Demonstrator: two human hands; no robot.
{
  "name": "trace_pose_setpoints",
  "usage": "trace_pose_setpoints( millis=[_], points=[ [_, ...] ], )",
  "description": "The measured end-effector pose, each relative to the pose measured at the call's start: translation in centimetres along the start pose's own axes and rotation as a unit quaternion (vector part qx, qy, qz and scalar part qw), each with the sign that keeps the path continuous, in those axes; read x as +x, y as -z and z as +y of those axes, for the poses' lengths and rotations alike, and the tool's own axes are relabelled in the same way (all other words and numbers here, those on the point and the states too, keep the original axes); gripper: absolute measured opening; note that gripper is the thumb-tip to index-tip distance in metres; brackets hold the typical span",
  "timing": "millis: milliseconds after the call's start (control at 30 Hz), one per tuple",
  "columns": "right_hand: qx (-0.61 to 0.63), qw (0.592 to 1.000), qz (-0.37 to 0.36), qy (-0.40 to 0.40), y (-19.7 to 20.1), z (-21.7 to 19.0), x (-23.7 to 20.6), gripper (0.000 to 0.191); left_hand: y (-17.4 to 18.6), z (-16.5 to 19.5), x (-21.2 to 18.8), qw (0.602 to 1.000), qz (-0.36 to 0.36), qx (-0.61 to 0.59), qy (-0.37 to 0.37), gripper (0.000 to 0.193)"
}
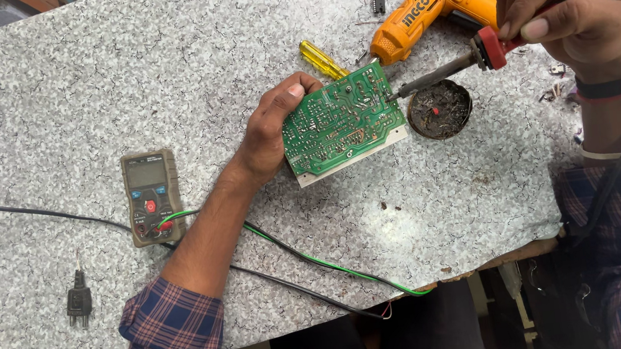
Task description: The person works on a circuit board mounted on a metal plate at a workbench. They first use a screwdriver on the board assembly, flip the board over, then solder the underside of the board with a soldering iron, holding the board steady with one hand while applying the iron to different joints.
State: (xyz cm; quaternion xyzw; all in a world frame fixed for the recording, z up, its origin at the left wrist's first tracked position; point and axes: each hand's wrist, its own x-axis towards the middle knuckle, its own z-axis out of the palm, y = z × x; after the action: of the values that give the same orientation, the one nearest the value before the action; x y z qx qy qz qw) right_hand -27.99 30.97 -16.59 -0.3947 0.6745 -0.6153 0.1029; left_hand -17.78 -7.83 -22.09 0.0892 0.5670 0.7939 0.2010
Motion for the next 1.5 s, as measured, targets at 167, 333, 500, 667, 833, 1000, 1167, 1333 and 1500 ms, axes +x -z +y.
trace_pose_setpoints(
  millis=[167, 333, 500, 667, 833, 1000, 1167, 1333, 1500],
  points=[
    [-0.001, 1.000, 0.016, 0.001, 0.0, 0.1, 0.0, 0.016, 0.1, 0.0, 0.0, 1.000, -0.003, 0.004, -0.007, 0.040],
    [0.008, 1.000, 0.004, 0.003, 0.0, 0.0, 0.0, 0.019, 0.1, -0.1, 0.0, 1.000, -0.004, -0.006, 0.000, 0.038],
    [-0.005, 1.000, 0.019, -0.003, 0.0, 0.0, -0.2, 0.018, 0.1, -0.1, 0.0, 1.000, -0.005, -0.005, -0.003, 0.039],
    [0.017, 0.999, -0.007, 0.038, 0.5, 0.4, -0.3, 0.010, 0.1, -0.1, 0.0, 1.000, -0.006, -0.004, -0.004, 0.039],
    [0.083, 0.996, 0.038, -0.007, 0.6, 0.6, -1.6, 0.013, 0.1, 0.0, -0.1, 1.000, -0.015, -0.012, -0.009, 0.040],
    [0.085, 0.995, 0.041, -0.043, 0.8, 0.8, -1.7, 0.015, 0.1, 0.1, -0.1, 1.000, -0.017, -0.016, -0.005, 0.039],
    [0.054, 0.998, 0.022, -0.029, 0.6, 0.6, -1.3, 0.019, 0.0, 0.2, -0.2, 1.000, -0.012, -0.013, -0.003, 0.039],
    [0.043, 0.999, 0.003, 0.012, 0.5, 0.9, -0.7, 0.015, -0.1, 0.3, -0.2, 1.000, -0.011, -0.011, -0.002, 0.039],
    [0.042, 0.999, 0.013, 0.010, 0.4, 1.2, -0.6, 0.014, 0.0, 0.2, -0.2, 1.000, -0.013, -0.021, 0.002, 0.039]
  ],
)
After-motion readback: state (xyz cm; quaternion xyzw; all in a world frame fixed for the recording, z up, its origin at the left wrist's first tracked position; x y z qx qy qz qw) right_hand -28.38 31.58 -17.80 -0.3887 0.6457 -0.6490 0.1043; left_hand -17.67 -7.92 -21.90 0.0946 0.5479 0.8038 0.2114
